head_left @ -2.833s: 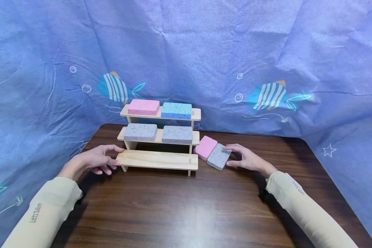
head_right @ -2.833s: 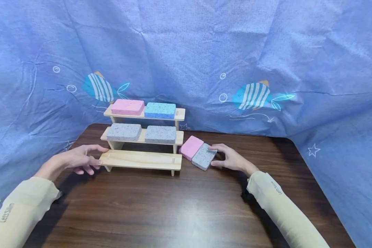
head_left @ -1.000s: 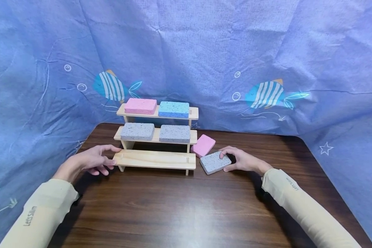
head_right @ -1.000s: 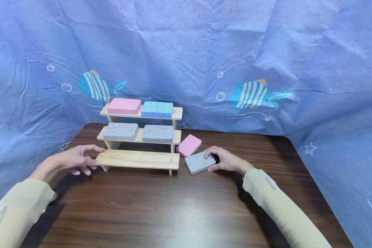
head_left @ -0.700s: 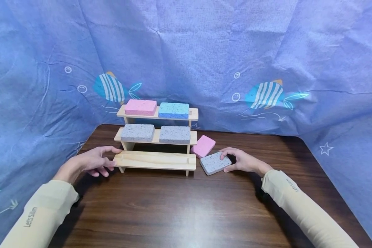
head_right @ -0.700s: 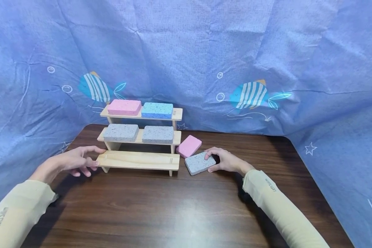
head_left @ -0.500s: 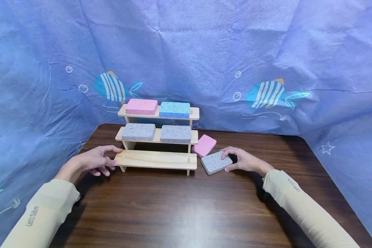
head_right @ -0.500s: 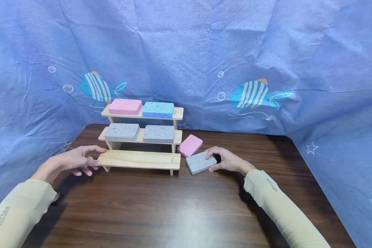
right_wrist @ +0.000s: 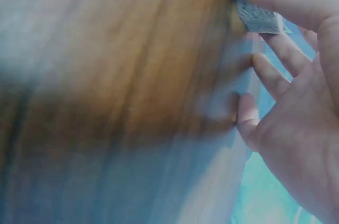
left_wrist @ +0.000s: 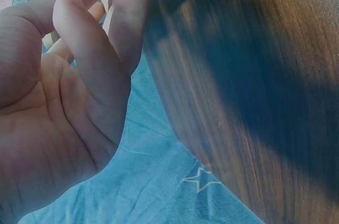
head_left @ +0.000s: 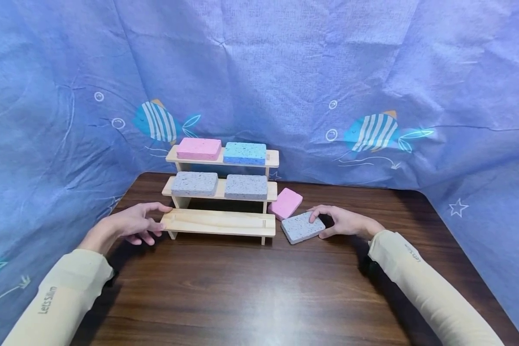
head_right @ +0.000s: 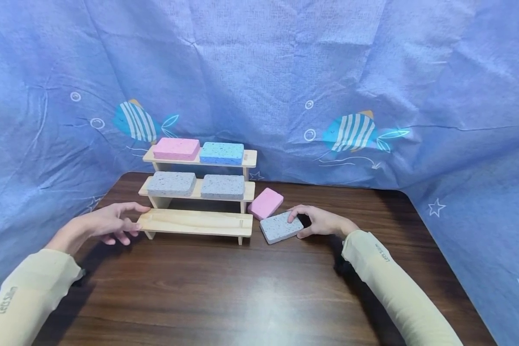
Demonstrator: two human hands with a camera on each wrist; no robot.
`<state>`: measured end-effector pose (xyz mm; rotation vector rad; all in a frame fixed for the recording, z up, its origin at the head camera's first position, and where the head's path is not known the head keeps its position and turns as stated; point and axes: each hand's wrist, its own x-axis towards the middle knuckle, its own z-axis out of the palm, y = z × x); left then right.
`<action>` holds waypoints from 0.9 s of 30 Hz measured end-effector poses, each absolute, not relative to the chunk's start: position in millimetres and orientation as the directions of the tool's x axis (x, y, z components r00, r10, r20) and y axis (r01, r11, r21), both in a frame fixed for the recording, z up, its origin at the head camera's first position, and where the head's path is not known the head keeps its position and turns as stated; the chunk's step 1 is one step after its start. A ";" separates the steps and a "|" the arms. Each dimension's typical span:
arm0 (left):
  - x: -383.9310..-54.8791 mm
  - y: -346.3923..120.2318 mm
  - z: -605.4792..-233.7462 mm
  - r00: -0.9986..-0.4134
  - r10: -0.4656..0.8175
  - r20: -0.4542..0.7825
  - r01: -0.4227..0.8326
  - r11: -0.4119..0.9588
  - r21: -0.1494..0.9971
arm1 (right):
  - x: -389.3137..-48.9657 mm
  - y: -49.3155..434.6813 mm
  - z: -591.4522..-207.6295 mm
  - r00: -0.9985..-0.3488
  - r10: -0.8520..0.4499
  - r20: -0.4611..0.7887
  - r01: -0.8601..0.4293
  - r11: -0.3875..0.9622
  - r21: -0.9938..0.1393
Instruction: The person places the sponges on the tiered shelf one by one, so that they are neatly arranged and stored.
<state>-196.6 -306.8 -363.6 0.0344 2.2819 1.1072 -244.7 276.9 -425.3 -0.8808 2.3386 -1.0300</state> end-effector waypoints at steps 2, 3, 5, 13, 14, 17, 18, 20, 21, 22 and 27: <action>-197.1 -306.3 -363.1 -0.822 0.272 -0.501 -0.225 0.653 0.723 | -242.2 276.8 -418.2 -0.704 -0.695 -0.148 -0.349 0.519 -0.780; -197.4 -306.1 -362.7 -0.822 0.272 -0.501 -0.224 0.653 0.723 | -240.4 276.1 -413.5 -0.702 -0.695 -0.159 -0.327 0.512 -0.795; -197.7 -306.2 -362.0 -0.822 0.271 -0.501 -0.224 0.655 0.722 | -236.8 274.7 -403.1 -0.690 -0.703 -0.172 -0.314 0.505 -0.804; -198.3 -308.2 -360.4 -0.822 0.266 -0.504 -0.232 0.652 0.722 | -231.7 269.7 -369.0 -0.588 -0.789 -0.176 -0.376 0.460 -0.804; -198.4 -308.2 -360.5 -0.820 0.267 -0.506 -0.234 0.651 0.722 | -232.0 269.6 -366.6 -0.576 -0.800 -0.172 -0.369 0.441 -0.818; -198.4 -308.1 -361.1 -0.819 0.267 -0.507 -0.236 0.650 0.723 | -232.5 269.0 -359.6 -0.552 -0.823 -0.137 -0.365 0.385 -0.848; -198.2 -308.1 -361.2 -0.819 0.267 -0.508 -0.236 0.650 0.722 | -232.5 268.7 -357.4 -0.546 -0.828 -0.124 -0.366 0.369 -0.855; -197.5 -308.2 -361.6 -0.818 0.265 -0.511 -0.238 0.653 0.719 | -232.0 267.7 -352.6 -0.540 -0.835 -0.105 -0.364 0.343 -0.866; -197.1 -308.4 -361.8 -0.817 0.263 -0.513 -0.240 0.654 0.717 | -231.6 266.9 -350.3 -0.535 -0.839 -0.094 -0.362 0.329 -0.872; -196.7 -308.5 -362.1 -0.817 0.261 -0.515 -0.242 0.655 0.716 | -231.3 266.4 -348.2 -0.530 -0.844 -0.086 -0.357 0.314 -0.880; -196.0 -306.3 -364.5 -0.819 0.266 -0.509 -0.241 0.646 0.725 | -228.7 265.0 -338.5 -0.518 -0.854 -0.035 -0.337 0.242 -0.910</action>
